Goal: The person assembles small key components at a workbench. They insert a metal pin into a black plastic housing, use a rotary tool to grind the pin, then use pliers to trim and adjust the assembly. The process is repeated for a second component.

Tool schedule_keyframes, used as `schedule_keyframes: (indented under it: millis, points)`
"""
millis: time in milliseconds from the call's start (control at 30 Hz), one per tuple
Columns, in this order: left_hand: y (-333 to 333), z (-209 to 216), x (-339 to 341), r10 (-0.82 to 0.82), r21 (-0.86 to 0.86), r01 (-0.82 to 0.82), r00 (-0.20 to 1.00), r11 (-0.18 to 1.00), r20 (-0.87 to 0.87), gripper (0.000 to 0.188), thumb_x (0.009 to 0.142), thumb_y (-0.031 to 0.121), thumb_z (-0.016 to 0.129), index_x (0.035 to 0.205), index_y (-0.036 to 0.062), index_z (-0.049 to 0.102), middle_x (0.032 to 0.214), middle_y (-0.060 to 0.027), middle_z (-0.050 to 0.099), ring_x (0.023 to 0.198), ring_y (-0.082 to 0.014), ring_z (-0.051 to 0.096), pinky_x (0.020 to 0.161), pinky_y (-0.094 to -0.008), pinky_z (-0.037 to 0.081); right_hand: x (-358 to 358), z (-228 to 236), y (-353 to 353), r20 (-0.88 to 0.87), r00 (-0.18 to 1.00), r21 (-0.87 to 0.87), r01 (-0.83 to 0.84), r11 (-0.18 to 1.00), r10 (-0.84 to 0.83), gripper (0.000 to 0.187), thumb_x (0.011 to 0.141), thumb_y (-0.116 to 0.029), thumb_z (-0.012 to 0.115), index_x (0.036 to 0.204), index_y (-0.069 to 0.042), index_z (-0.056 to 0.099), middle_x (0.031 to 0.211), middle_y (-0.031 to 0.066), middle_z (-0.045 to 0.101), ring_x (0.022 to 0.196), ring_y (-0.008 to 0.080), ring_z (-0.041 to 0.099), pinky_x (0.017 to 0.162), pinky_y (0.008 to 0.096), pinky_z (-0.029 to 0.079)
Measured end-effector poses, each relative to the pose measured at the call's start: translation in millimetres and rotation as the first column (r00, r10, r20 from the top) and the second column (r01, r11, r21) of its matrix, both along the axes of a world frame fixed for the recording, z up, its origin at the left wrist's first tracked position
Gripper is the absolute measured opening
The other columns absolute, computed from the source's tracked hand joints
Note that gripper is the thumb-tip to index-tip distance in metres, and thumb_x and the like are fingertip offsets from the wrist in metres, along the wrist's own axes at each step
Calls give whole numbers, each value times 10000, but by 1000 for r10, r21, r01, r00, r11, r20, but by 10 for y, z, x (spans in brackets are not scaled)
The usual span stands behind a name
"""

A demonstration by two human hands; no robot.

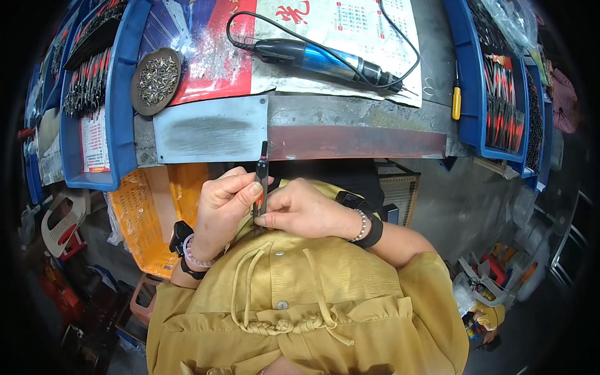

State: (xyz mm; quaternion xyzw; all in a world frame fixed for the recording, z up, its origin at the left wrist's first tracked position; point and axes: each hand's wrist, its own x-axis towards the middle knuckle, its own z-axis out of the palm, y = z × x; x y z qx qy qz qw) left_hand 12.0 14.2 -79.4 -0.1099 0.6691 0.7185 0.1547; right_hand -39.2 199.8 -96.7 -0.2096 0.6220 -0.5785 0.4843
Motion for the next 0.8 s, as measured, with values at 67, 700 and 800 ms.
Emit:
schedule_keyframes:
  millis: [67,700,800]
  points:
    - [-11,15,2,4,-29,-3,1000,1000,17,128,917,54,618,960,-47,683,700,-8,473,665,-84,427,584,-245,355,-38,22,29,31,999,26,-28,999,27,315,873,-179,723,670,25,598,499,67,459,487,90,373,463,313,321]
    - [-182,-346,-194,-194,791,-100,944,603,267,346,827,289,766,1050,41,673,972,-79,671,971,-202,597,875,-335,488,-200,136,69,504,862,-148,31,989,48,238,933,-206,679,889,27,705,763,56,686,683,83,632,631,224,514]
    - [-171,-334,-211,-143,827,-111,964,551,225,275,885,106,704,1118,-23,633,1014,-118,682,946,-200,662,874,-307,526,-244,254,148,414,910,-117,75,990,-20,230,930,-198,681,912,31,697,791,51,684,721,89,635,660,241,517]
